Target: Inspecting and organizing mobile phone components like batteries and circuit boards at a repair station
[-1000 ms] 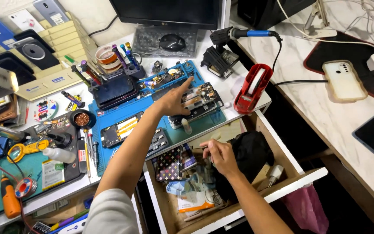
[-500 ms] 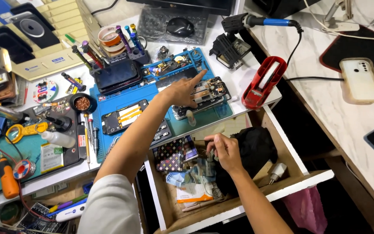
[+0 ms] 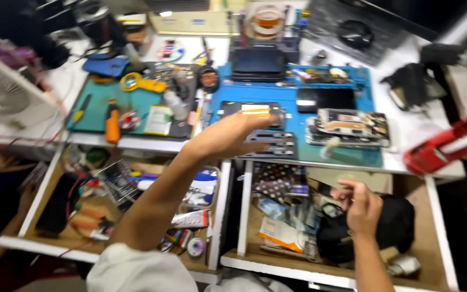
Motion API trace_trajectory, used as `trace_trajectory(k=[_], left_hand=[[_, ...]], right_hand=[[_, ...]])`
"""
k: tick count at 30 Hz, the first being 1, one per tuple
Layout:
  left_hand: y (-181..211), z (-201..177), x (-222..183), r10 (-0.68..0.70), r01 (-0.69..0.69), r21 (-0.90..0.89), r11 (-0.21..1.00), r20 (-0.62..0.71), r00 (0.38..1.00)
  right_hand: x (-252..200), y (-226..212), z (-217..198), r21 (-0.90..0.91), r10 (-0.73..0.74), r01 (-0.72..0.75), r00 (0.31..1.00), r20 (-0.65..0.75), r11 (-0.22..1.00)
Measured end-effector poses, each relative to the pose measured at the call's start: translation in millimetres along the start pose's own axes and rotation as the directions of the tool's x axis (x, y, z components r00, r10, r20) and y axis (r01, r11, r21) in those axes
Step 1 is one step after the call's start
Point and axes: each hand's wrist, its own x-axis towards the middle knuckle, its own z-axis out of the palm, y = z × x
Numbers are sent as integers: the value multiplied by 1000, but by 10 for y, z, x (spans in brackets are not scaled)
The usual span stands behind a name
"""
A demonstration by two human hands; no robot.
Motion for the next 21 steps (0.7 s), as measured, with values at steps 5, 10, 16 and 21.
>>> trace_trajectory(k=[5,10,16,21], left_hand=[[-289,-424,-1499,-696,688,-115,717,-48,717],[-936,-629,-2470,-729,789,-73,610,-441,523],[-1261,-910,-2851,-608,772,-49,634,-648,458],[-1355,-1063,-3122,-492,738,-7,675,-749,443]], right_hand=[[-153,-30,112,-73,-49,65,977,205,995],[-174,-100,592,-212,-206,363,823,530,907],[-197,-338,1714,82,-467,572,569,676,816],[-373,-484,2296,202,-502,491,619,604,848]])
